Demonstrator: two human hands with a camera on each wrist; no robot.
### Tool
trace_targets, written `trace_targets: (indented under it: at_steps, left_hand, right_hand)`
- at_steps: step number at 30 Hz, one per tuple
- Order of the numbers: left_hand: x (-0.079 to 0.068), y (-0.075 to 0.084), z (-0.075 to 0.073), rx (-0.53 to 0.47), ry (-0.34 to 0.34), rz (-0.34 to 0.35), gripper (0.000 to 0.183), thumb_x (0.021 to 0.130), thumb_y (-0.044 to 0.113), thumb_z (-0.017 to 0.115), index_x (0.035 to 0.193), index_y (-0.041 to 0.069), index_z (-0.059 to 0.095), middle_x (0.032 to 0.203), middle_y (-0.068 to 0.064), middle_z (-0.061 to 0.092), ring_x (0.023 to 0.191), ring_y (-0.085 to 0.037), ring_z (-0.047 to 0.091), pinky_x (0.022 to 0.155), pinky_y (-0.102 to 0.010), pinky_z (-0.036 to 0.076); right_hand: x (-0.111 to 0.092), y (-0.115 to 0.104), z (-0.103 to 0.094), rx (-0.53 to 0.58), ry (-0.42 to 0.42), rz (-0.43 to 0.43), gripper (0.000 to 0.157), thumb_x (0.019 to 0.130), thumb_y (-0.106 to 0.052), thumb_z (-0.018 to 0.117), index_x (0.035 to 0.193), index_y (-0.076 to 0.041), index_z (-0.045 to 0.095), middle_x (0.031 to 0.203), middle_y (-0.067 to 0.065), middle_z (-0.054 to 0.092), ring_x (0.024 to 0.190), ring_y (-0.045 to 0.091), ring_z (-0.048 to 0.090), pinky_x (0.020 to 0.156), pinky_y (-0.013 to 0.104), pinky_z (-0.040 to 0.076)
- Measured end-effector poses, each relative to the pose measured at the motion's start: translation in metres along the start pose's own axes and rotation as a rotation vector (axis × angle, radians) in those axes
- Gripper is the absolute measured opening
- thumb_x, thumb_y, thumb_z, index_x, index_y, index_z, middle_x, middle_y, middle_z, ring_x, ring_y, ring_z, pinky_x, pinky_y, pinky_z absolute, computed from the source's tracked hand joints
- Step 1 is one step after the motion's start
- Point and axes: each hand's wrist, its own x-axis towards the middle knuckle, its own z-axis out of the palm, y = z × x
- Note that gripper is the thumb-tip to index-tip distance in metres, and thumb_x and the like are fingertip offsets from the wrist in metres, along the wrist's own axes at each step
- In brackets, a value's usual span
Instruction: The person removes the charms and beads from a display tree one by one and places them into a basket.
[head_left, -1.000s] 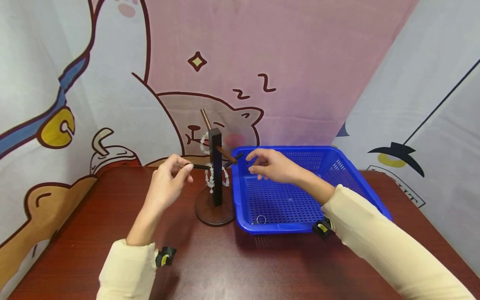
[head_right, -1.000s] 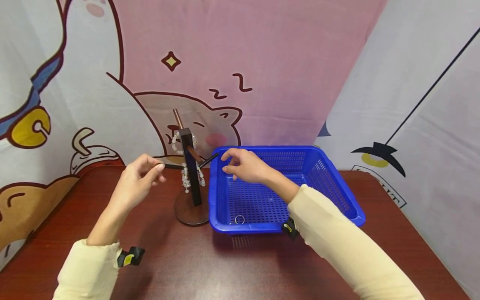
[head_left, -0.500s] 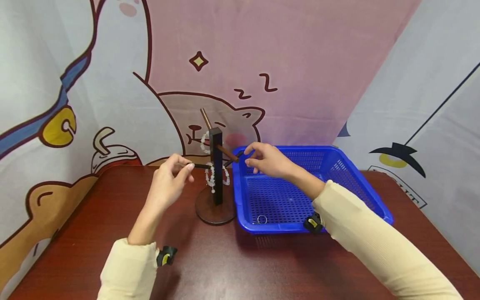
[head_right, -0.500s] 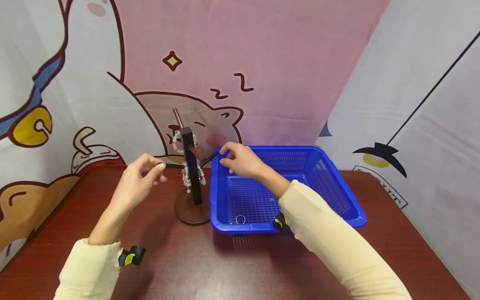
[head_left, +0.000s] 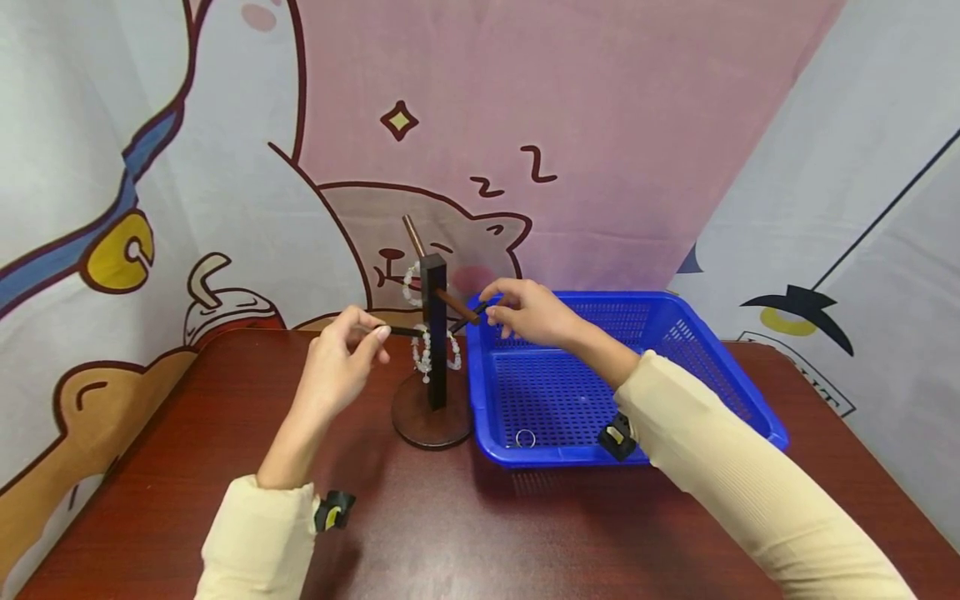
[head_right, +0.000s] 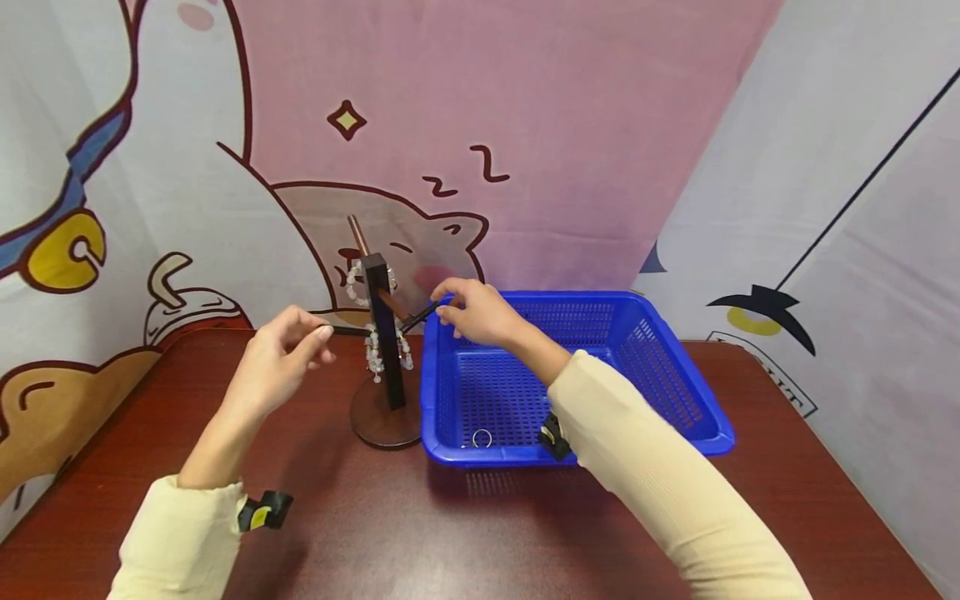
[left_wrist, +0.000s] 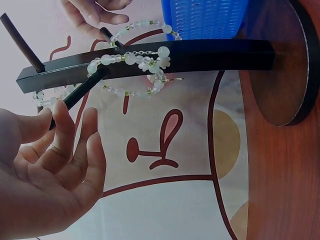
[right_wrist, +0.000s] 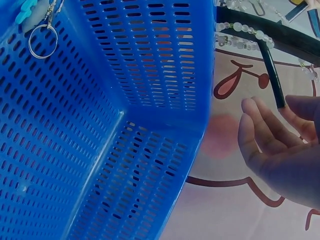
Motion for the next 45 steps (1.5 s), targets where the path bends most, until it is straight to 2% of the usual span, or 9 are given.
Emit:
trace_targets:
  at_steps: [5, 9, 17, 25, 31, 34, 39, 43, 45]
  left_hand:
    - [0.0, 0.0, 0.001, 0.01, 0.004, -0.001, 0.011, 0.093, 0.015, 0.053, 0.097, 0.006, 0.058, 0.067, -0.004, 0.064, 0.062, -0.018, 0.049, 0.059, -0.032, 0.037]
    - [0.001, 0.001, 0.0, 0.021, 0.004, 0.002, 0.011, 0.093, 0.015, 0.053, 0.097, 0.006, 0.058, 0.067, -0.004, 0.063, 0.06, -0.017, 0.047, 0.058, -0.032, 0.036]
    - [0.003, 0.0, -0.003, 0.025, 0.0, 0.011, 0.012, 0.094, 0.016, 0.052, 0.098, 0.006, 0.058, 0.069, -0.005, 0.064, 0.057, -0.016, 0.043, 0.056, -0.032, 0.034]
    - [0.008, -0.004, -0.006, 0.022, -0.008, 0.008, 0.012, 0.093, 0.015, 0.053, 0.097, 0.005, 0.059, 0.07, -0.007, 0.065, 0.059, -0.017, 0.044, 0.058, -0.032, 0.035]
    - [0.013, -0.007, -0.008, 0.0, -0.033, -0.021, 0.014, 0.094, 0.014, 0.052, 0.1, 0.004, 0.059, 0.074, -0.013, 0.066, 0.071, -0.023, 0.053, 0.061, -0.032, 0.036]
    - [0.016, -0.008, -0.009, -0.012, -0.053, -0.044, 0.016, 0.094, 0.015, 0.052, 0.102, 0.004, 0.059, 0.075, -0.012, 0.066, 0.077, -0.025, 0.055, 0.062, -0.032, 0.036]
    - [0.023, -0.009, -0.01, -0.023, -0.083, -0.064, 0.018, 0.094, 0.016, 0.052, 0.105, 0.004, 0.059, 0.074, -0.01, 0.066, 0.082, -0.027, 0.058, 0.064, -0.033, 0.037]
    - [0.028, -0.009, -0.01, -0.021, -0.098, -0.071, 0.018, 0.094, 0.016, 0.051, 0.105, 0.004, 0.059, 0.073, -0.008, 0.066, 0.082, -0.027, 0.058, 0.065, -0.033, 0.037]
    - [0.03, -0.009, -0.01, -0.019, -0.103, -0.071, 0.019, 0.094, 0.016, 0.052, 0.105, 0.003, 0.06, 0.072, -0.006, 0.065, 0.079, -0.025, 0.057, 0.064, -0.033, 0.036]
  right_hand:
    - [0.0, 0.001, 0.0, -0.005, 0.012, 0.016, 0.009, 0.091, -0.004, 0.053, 0.098, -0.003, 0.059, 0.074, 0.006, 0.063, 0.058, 0.017, 0.057, 0.056, 0.032, 0.048]
    - [-0.001, 0.001, 0.0, -0.015, 0.011, 0.013, 0.006, 0.091, -0.004, 0.053, 0.095, -0.004, 0.058, 0.072, 0.005, 0.063, 0.057, 0.016, 0.057, 0.054, 0.029, 0.047]
    - [-0.007, -0.002, -0.003, -0.016, -0.025, -0.012, 0.003, 0.09, -0.004, 0.055, 0.091, -0.003, 0.058, 0.072, 0.006, 0.064, 0.064, 0.034, 0.06, 0.052, 0.028, 0.046]
    - [-0.016, -0.004, -0.003, -0.017, -0.071, -0.051, 0.003, 0.09, -0.004, 0.055, 0.09, -0.002, 0.058, 0.071, 0.007, 0.064, 0.062, 0.028, 0.06, 0.055, 0.029, 0.047]
    - [-0.022, -0.007, -0.003, -0.022, -0.09, -0.055, 0.003, 0.09, -0.005, 0.056, 0.091, -0.002, 0.058, 0.071, 0.006, 0.063, 0.061, 0.023, 0.059, 0.054, 0.028, 0.045]
    - [-0.025, -0.008, -0.002, -0.012, -0.098, -0.05, 0.003, 0.09, -0.005, 0.056, 0.089, -0.003, 0.058, 0.07, 0.005, 0.063, 0.062, 0.026, 0.06, 0.054, 0.029, 0.046]
    - [-0.029, -0.01, -0.001, -0.016, -0.112, -0.046, 0.003, 0.09, -0.006, 0.056, 0.087, -0.006, 0.058, 0.07, 0.001, 0.062, 0.062, 0.023, 0.06, 0.056, 0.034, 0.048]
    - [-0.033, -0.012, 0.0, 0.003, -0.127, -0.054, 0.003, 0.09, -0.006, 0.056, 0.087, -0.006, 0.058, 0.071, 0.001, 0.063, 0.063, 0.021, 0.06, 0.056, 0.033, 0.048]
    - [-0.034, -0.013, 0.001, 0.022, -0.134, -0.058, 0.004, 0.09, -0.006, 0.056, 0.086, -0.006, 0.057, 0.071, 0.001, 0.063, 0.064, 0.025, 0.061, 0.057, 0.034, 0.049]
